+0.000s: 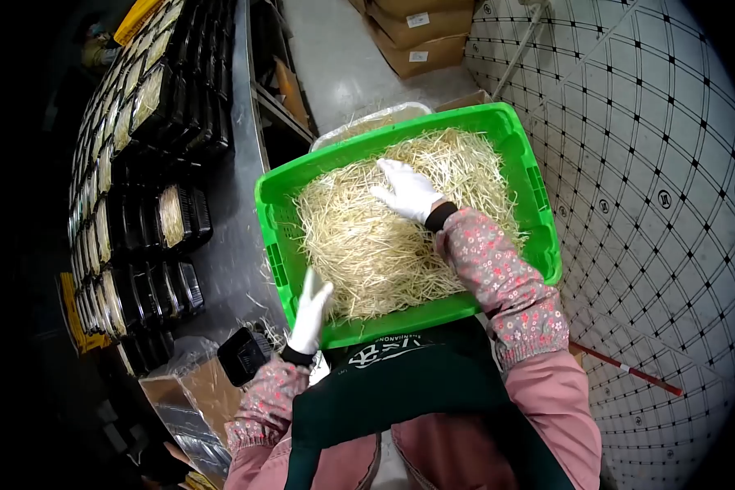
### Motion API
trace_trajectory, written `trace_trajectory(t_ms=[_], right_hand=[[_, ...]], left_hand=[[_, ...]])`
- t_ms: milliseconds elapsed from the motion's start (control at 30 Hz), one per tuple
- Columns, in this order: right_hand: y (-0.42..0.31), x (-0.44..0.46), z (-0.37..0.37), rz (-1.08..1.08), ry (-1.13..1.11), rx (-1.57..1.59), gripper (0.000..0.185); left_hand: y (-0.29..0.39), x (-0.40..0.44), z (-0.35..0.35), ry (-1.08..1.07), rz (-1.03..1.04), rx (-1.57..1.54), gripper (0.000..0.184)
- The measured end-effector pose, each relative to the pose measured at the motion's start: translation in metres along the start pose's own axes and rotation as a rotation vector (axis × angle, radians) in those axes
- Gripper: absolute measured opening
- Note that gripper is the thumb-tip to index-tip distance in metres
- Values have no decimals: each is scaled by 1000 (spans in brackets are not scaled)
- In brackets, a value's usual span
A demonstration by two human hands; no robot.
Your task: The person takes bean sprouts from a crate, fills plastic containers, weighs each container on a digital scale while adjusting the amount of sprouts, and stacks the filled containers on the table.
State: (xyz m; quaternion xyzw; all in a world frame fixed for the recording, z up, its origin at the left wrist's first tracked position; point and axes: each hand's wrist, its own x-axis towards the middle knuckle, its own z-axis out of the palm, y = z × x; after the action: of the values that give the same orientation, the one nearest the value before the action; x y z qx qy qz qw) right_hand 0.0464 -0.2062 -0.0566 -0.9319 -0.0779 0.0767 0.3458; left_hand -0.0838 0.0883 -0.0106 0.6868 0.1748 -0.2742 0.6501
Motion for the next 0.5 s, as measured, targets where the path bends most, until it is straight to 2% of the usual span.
trace_trajectory(t_ms=[67, 133, 200, 233, 267, 300, 333, 367, 400, 433, 467, 500], right_hand=[[5, 18, 0, 4, -64, -57, 72], [6, 44, 15, 71, -144, -88, 64], [2, 67, 27, 135, -234, -168, 58], [7, 67, 46, 70, -65, -275, 51], [-1, 65, 50, 148, -104, -282, 54], [0, 54, 65, 127, -50, -268, 57], [4, 41, 84, 101, 4, -255, 60], [-3, 20, 82, 2, -78, -225, 68], [-10, -6, 76, -98, -154, -196, 75], [-19, -34, 70, -102, -262, -165, 83], [-27, -64, 65, -106, -375, -132, 92], [-31, -99, 64, -192, -340, -206, 102]], left_hand=[[-2, 62, -15, 58, 427, 365, 77], [18, 121, -12, 76, 464, 502, 73], [16, 177, -6, 209, 611, 733, 70], [7, 194, -4, 222, 629, 778, 68], [4, 199, 0, 233, 647, 824, 67], [-5, 194, 5, 193, 606, 802, 62], [-15, 180, 9, 125, 582, 883, 59], [-13, 152, 10, -30, 457, 940, 58], [-1, 113, 17, -74, 495, 927, 67], [-25, 96, 7, -182, 606, 901, 82], [-43, 72, -1, -213, 619, 1032, 94], [-45, 53, -3, -341, 537, 944, 106]])
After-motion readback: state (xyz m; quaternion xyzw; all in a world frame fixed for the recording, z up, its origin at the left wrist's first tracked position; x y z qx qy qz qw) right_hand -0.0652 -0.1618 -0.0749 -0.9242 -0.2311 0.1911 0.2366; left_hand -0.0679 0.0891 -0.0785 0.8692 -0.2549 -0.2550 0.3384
